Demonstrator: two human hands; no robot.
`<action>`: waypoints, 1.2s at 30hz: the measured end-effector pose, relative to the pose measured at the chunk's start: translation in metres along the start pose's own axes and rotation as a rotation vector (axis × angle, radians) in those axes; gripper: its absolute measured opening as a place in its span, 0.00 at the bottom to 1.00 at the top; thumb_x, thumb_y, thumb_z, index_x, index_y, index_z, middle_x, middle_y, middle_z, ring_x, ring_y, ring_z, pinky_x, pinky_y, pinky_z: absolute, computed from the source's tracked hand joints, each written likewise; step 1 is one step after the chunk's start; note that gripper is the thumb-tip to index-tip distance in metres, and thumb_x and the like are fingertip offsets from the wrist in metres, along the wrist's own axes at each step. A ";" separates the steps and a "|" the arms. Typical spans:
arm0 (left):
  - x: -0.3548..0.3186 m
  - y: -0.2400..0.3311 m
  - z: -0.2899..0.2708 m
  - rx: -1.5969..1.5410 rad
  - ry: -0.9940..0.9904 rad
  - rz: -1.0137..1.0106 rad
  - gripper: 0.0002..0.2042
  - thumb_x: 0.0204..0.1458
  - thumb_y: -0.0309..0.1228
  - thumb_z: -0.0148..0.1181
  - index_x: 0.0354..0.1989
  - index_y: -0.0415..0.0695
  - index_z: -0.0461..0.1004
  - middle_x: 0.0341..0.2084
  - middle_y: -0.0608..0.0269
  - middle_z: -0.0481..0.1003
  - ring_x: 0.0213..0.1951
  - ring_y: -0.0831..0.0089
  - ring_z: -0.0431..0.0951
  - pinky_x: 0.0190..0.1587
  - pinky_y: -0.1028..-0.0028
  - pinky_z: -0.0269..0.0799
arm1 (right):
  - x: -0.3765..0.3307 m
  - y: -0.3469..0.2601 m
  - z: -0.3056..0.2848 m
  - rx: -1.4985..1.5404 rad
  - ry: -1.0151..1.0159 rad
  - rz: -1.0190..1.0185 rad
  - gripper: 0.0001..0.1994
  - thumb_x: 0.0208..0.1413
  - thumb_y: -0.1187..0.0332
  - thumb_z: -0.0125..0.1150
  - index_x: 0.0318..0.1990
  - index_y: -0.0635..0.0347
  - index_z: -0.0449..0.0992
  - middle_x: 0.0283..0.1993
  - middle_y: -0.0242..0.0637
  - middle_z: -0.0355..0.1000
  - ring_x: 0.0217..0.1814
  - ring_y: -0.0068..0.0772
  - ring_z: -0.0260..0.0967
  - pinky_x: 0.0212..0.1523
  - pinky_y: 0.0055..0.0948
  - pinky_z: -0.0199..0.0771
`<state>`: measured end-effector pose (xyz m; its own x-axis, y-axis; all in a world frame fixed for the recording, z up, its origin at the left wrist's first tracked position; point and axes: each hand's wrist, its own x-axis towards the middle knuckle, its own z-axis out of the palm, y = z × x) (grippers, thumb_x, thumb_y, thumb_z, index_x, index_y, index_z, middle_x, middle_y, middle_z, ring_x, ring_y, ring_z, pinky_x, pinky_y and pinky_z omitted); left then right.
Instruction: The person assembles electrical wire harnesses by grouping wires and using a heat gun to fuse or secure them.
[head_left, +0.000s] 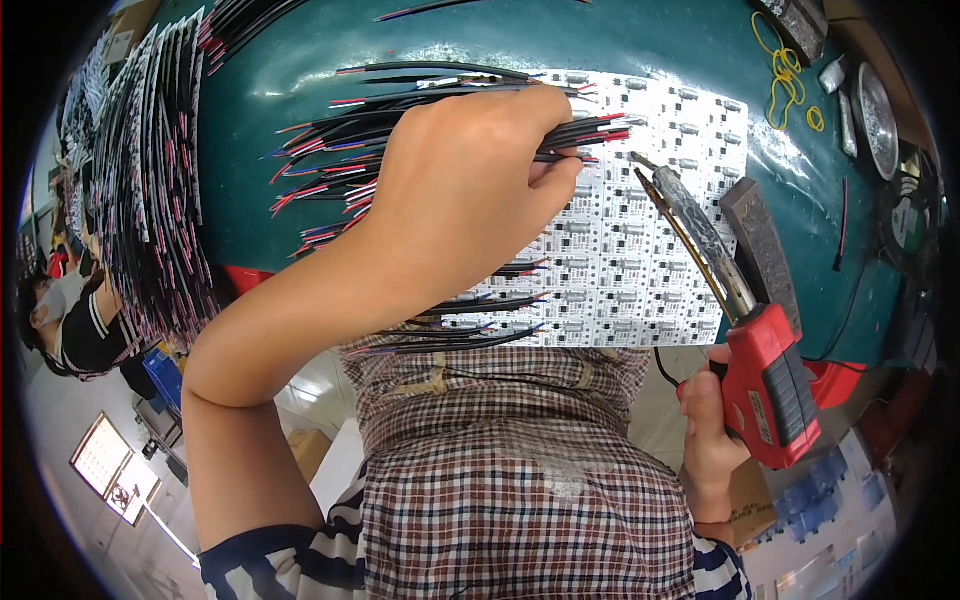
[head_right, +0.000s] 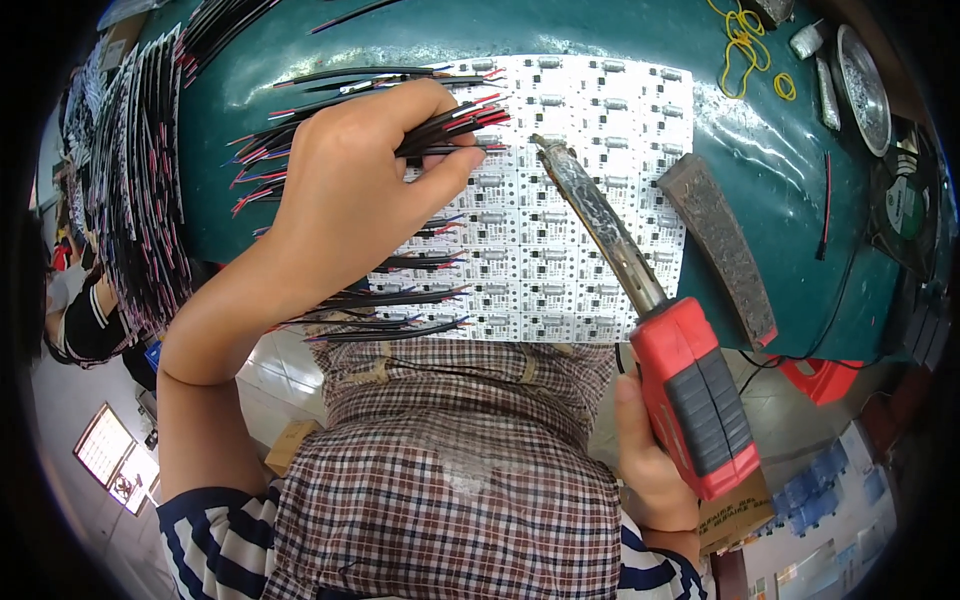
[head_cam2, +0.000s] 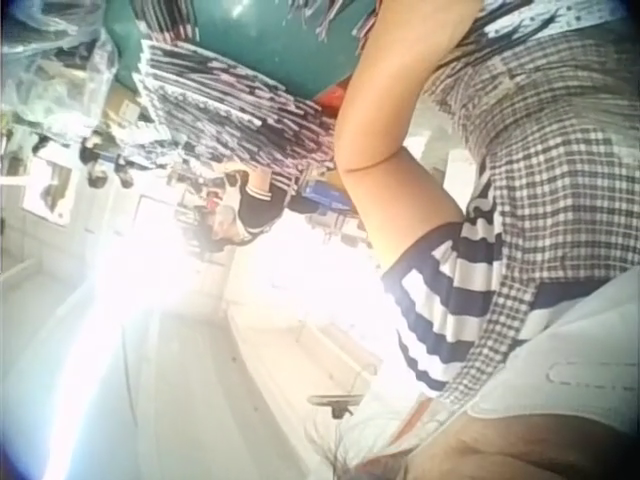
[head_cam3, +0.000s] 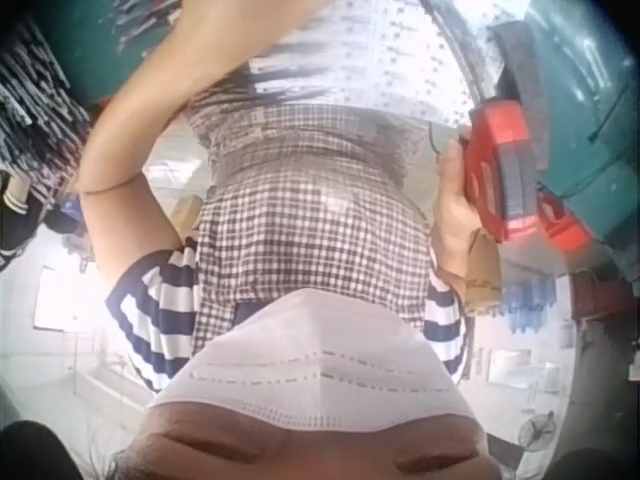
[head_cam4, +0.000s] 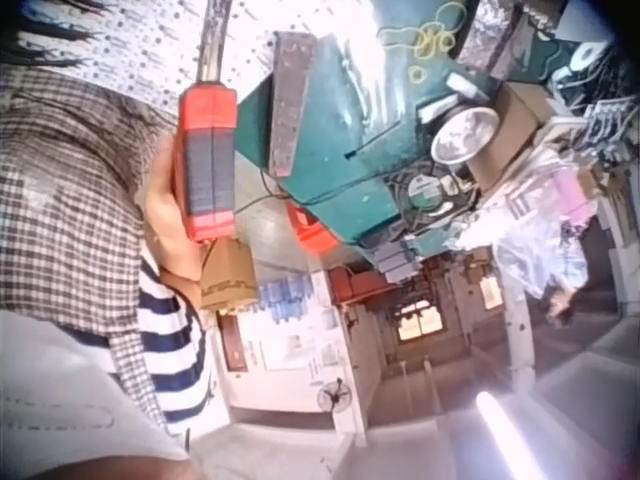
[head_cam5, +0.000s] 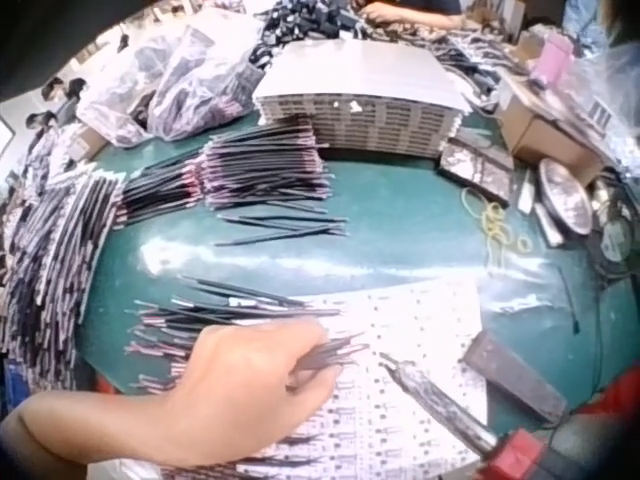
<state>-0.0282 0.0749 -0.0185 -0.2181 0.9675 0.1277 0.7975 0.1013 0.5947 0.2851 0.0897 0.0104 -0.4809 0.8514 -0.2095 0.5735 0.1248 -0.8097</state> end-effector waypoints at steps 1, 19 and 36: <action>0.001 0.002 0.000 -0.001 -0.006 -0.022 0.10 0.48 0.29 0.71 0.34 0.40 0.77 0.20 0.60 0.76 0.20 0.67 0.74 0.25 0.70 0.70 | 0.000 -0.001 0.000 -0.017 -0.008 0.014 0.13 0.61 0.74 0.65 0.51 0.66 0.73 0.31 0.32 0.69 0.24 0.18 0.63 0.24 0.20 0.62; -0.005 0.005 0.009 0.038 0.007 -0.053 0.07 0.48 0.29 0.70 0.28 0.43 0.76 0.15 0.66 0.73 0.18 0.68 0.75 0.23 0.71 0.68 | 0.004 -0.002 0.007 -0.006 -0.032 0.077 0.09 0.61 0.74 0.64 0.46 0.65 0.73 0.31 0.32 0.70 0.25 0.19 0.66 0.24 0.20 0.65; -0.006 0.004 0.010 0.061 0.027 -0.043 0.07 0.47 0.29 0.70 0.26 0.44 0.76 0.14 0.68 0.71 0.17 0.67 0.73 0.22 0.70 0.67 | 0.005 -0.005 0.002 -0.010 -0.020 -0.002 0.10 0.61 0.75 0.63 0.47 0.63 0.71 0.32 0.32 0.68 0.25 0.19 0.64 0.26 0.21 0.64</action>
<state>-0.0180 0.0722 -0.0243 -0.2671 0.9556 0.1247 0.8199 0.1574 0.5505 0.2782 0.0926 0.0123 -0.4952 0.8407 -0.2191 0.5794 0.1316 -0.8044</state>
